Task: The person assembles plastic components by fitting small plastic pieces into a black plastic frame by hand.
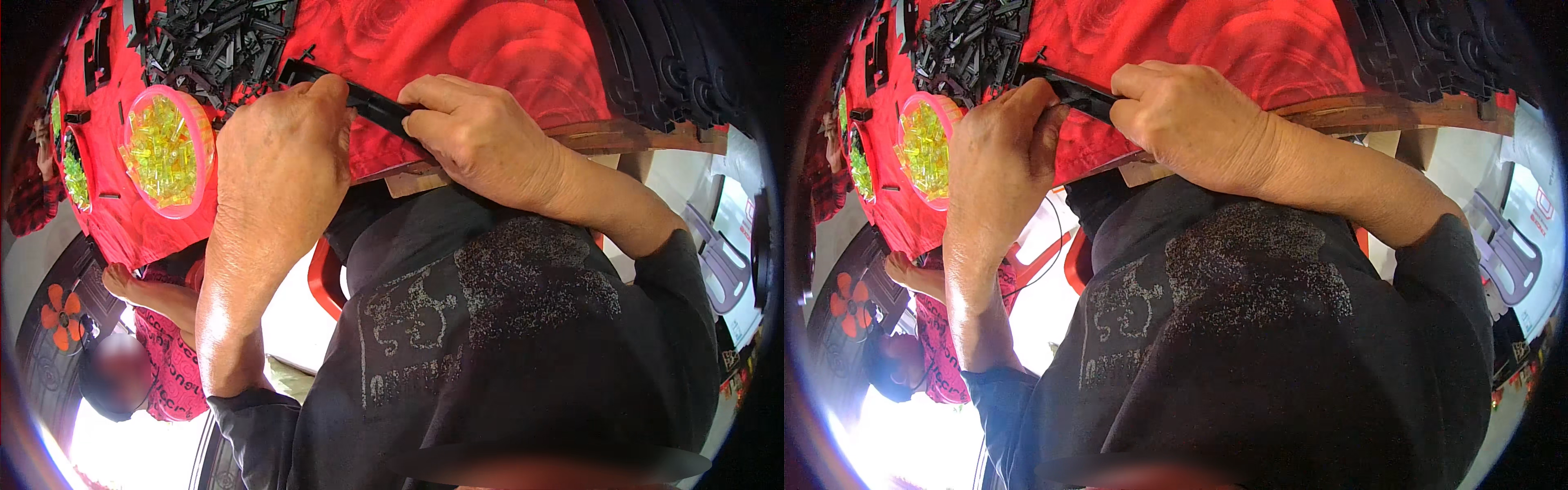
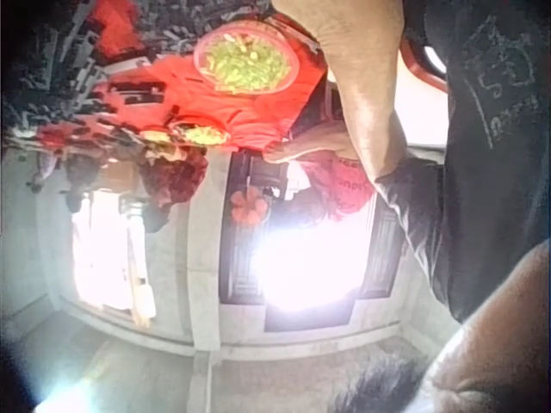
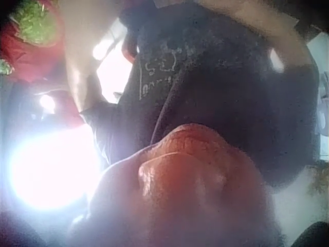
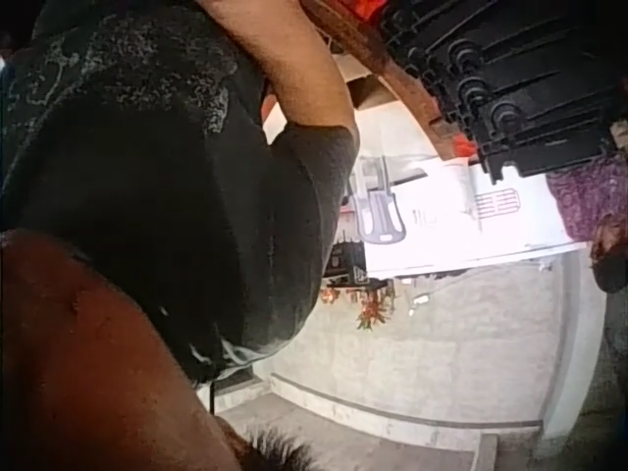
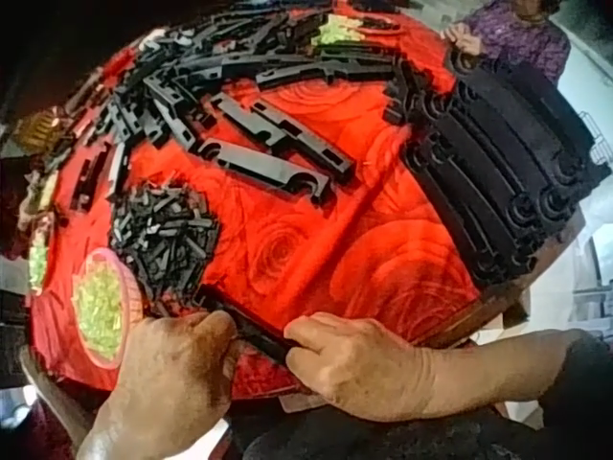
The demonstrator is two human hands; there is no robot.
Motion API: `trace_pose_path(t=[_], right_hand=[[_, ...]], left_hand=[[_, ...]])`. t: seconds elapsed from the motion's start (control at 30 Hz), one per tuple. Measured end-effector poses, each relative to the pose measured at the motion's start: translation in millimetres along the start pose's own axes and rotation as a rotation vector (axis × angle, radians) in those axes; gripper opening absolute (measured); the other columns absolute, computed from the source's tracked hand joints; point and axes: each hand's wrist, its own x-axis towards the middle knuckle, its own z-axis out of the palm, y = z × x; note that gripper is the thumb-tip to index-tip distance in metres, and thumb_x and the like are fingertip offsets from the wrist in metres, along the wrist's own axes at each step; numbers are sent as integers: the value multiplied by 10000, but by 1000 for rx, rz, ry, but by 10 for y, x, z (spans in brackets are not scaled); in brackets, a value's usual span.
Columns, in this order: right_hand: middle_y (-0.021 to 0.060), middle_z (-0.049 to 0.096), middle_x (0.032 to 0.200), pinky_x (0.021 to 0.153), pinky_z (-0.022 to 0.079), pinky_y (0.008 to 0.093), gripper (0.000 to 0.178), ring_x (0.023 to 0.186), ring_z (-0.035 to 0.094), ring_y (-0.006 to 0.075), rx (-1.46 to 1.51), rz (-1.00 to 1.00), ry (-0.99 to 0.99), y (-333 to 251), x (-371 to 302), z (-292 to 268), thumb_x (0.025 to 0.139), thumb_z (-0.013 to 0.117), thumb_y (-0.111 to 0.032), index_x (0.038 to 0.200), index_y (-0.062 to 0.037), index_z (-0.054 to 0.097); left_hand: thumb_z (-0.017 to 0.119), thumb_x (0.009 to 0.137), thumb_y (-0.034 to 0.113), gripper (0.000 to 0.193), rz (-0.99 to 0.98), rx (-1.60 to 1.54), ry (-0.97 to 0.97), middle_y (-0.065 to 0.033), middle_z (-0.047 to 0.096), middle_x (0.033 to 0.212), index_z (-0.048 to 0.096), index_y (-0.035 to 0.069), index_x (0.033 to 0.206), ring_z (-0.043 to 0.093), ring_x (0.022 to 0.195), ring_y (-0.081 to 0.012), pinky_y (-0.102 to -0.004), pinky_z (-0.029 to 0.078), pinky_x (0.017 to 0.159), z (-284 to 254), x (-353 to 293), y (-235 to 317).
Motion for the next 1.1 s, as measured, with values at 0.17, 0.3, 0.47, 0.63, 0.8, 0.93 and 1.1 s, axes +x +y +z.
trace_pose_path(t=[0.17,0.3,0.47,0.63,0.8,0.93,1.1], right_hand=[[111,615,965,738,580,366,135,874,663,278,55,-10,17,-22,55,26,750,690,-49,864,3,641],[102,599,958,783,584,368,176,933,663,276,64,-69,88,41,43,120,785,672,-138,898,-5,641],[128,623,1003,775,587,375,224,937,673,294,85,-81,48,47,31,92,750,726,-88,941,17,671],[98,591,960,824,575,376,400,962,642,273,51,-78,-8,53,31,88,686,814,-259,934,15,660],[98,577,978,833,567,375,450,994,619,265,-21,-98,9,51,4,153,686,818,-281,994,17,682],[100,584,989,825,566,376,417,981,629,269,45,-53,-24,33,37,105,694,813,-249,999,8,688],[102,600,986,805,568,395,312,947,646,281,150,21,8,60,4,119,719,789,-200,933,-4,676]], left_hand=[[626,893,121,114,-44,61,-62,-166,640,720,553,39,862,671,682,-388,-494,519,585,-27,-50,46],[606,849,74,77,-49,38,-50,-167,644,717,544,40,880,678,683,-390,-489,537,588,38,-94,56],[597,819,52,90,-61,53,-64,-168,648,726,538,39,886,680,695,-402,-490,548,599,54,-109,76],[601,809,47,103,-62,67,-67,-169,651,737,535,38,888,682,701,-404,-491,553,601,80,-103,94],[621,783,41,150,-110,47,-72,-182,654,759,527,42,900,685,688,-400,-486,549,580,124,-150,140],[625,785,47,151,-117,40,-63,-181,654,747,524,47,898,689,680,-393,-478,549,573,160,-163,148],[617,805,62,135,-126,63,-48,-174,657,729,518,52,897,685,636,-383,-476,538,529,189,-175,159]])
